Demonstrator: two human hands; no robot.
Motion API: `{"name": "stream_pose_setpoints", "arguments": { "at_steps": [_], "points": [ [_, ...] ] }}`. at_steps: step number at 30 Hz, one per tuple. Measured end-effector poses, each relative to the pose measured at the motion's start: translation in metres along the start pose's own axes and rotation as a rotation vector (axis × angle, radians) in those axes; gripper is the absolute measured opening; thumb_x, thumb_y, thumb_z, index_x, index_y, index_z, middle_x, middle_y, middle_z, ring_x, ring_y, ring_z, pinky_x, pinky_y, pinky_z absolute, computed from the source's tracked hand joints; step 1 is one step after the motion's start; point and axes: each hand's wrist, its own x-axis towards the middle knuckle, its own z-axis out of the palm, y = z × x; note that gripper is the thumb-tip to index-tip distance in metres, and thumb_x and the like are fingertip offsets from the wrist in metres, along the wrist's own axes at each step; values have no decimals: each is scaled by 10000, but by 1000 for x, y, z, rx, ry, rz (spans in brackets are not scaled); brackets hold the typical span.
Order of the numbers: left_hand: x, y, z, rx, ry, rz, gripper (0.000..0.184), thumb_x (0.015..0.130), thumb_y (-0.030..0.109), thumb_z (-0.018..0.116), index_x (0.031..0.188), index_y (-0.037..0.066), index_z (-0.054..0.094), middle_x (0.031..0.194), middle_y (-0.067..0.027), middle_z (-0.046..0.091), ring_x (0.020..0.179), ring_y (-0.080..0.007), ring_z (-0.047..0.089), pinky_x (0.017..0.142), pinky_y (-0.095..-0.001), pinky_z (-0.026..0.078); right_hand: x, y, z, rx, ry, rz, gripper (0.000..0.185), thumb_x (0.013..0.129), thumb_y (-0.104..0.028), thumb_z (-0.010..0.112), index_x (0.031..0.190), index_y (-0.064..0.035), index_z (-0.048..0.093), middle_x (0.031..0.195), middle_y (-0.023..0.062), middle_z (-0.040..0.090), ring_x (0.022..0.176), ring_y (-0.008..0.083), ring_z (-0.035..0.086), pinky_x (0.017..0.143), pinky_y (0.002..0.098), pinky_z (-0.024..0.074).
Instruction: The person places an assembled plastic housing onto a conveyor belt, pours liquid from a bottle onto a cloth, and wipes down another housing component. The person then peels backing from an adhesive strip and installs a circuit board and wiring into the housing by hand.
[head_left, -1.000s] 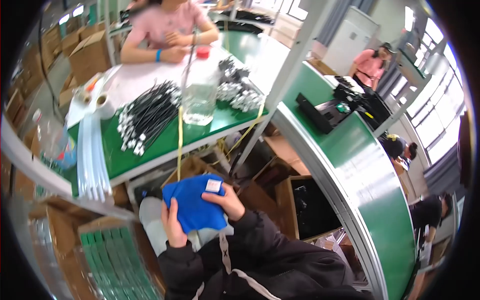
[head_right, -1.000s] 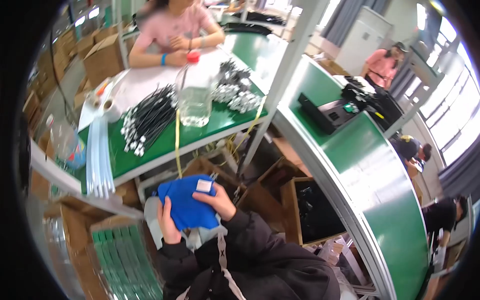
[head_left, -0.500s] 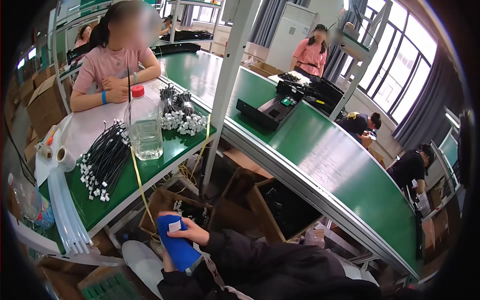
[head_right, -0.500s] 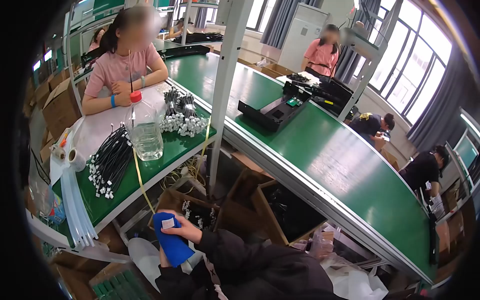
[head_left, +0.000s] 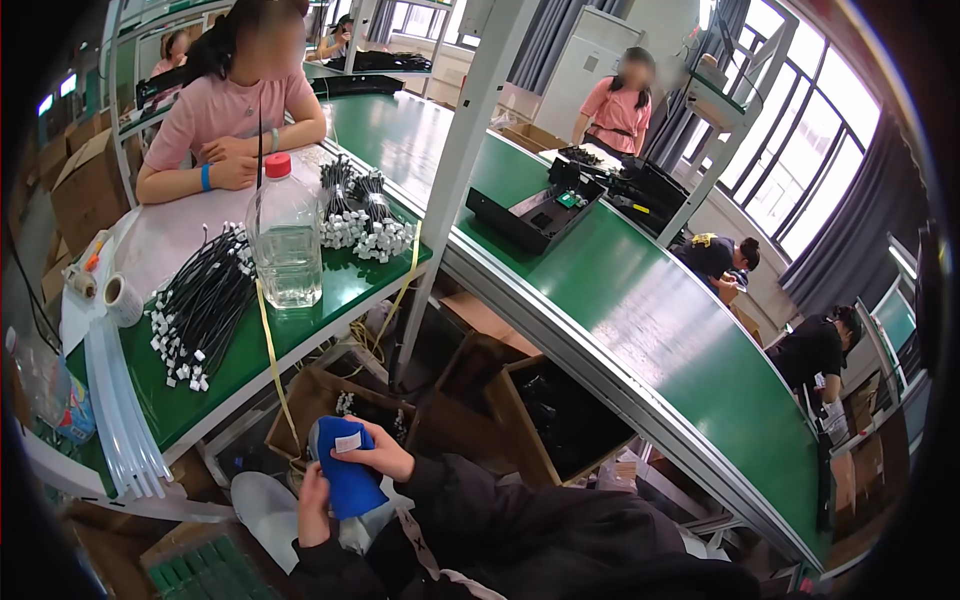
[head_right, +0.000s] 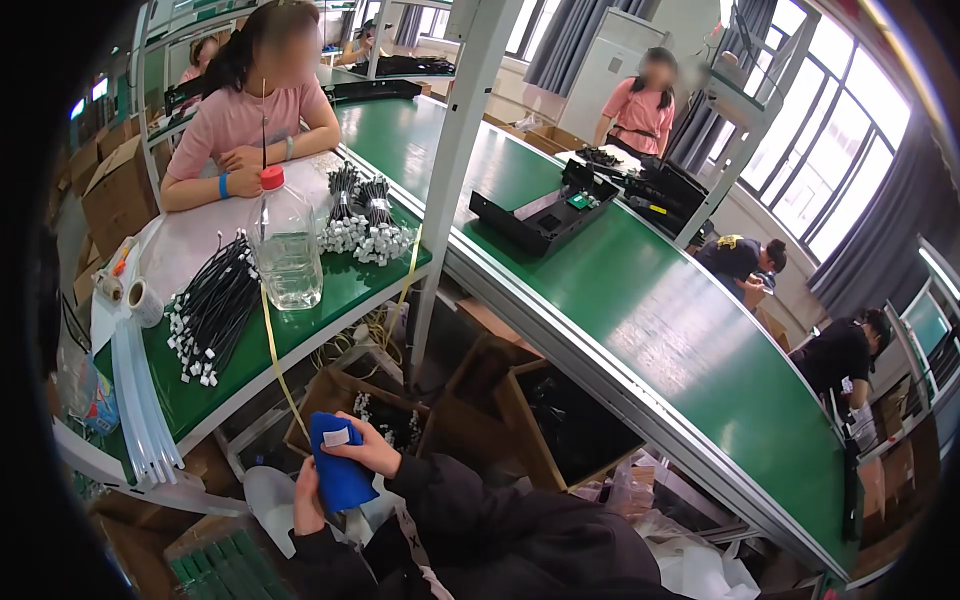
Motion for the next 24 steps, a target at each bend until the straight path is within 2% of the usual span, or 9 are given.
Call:
{"name": "stream_pose_setpoints", "arguments": {
  "at_steps": [2,3,6,9,12,14,15,18,24],
  "points": [
    [-2,-1,9,273,45,15,388,859,195,626,1178,9,505,1064,-58,580,965,-124,548,816,-281,458,1,10,-1,40,9,9,436,804,-166,711,1175,-71,502,1040,4,577,966,85,540,854,251,435],
    [3,-3,10,207,70,-25,392,787,83,696,1132,-1,528,1033,-53,592,920,-120,557,795,-266,459,2,13,-1,60,27,6,438,807,-176,709,1177,-72,499,1050,7,574,979,88,536,866,253,428],
    [4,2,11,257,113,42,309,806,112,680,1064,-7,559,965,-58,620,859,-131,579,768,-277,465,2,12,-3,135,40,20,463,828,-177,682,1225,-65,472,1081,15,567,1002,97,533,893,257,414],
    [5,6,12,490,194,225,274,800,130,685,997,-26,575,855,-104,642,784,-176,612,725,-299,472,4,9,-7,185,38,31,475,846,-188,659,1254,-65,449,1093,18,557,1005,105,533,896,264,410],
    [1,12,20,761,236,286,252,805,124,678,963,-25,551,852,-120,636,761,-170,592,707,-303,465,3,12,-3,262,83,85,483,863,-228,647,1268,-76,432,1106,21,552,1008,113,539,886,291,426],
    [0,11,26,774,219,290,271,790,128,690,967,-25,553,835,-133,631,751,-189,597,707,-316,467,5,20,-6,380,40,165,464,872,-236,639,1264,-83,444,1100,25,564,1004,119,551,882,302,439],
    [0,10,26,782,212,292,280,783,130,695,969,-24,554,827,-140,629,746,-198,599,706,-322,468,8,22,-9,545,-98,261,419,880,-239,634,1239,-92,476,1071,27,583,975,131,573,869,311,461],
    [1,8,24,832,224,322,325,749,215,726,936,0,570,771,-175,631,707,-327,631,641,-369,476,7,26,-9,527,29,293,393,885,-237,630,1222,-85,497,1054,22,594,948,132,586,853,308,475],
    [3,7,30,806,235,409,343,740,237,737,923,4,564,759,-172,626,685,-322,626,617,-364,471,6,32,-10,478,93,234,391,874,-245,647,1203,-76,519,1060,16,598,954,129,586,847,303,476]
  ]
}}
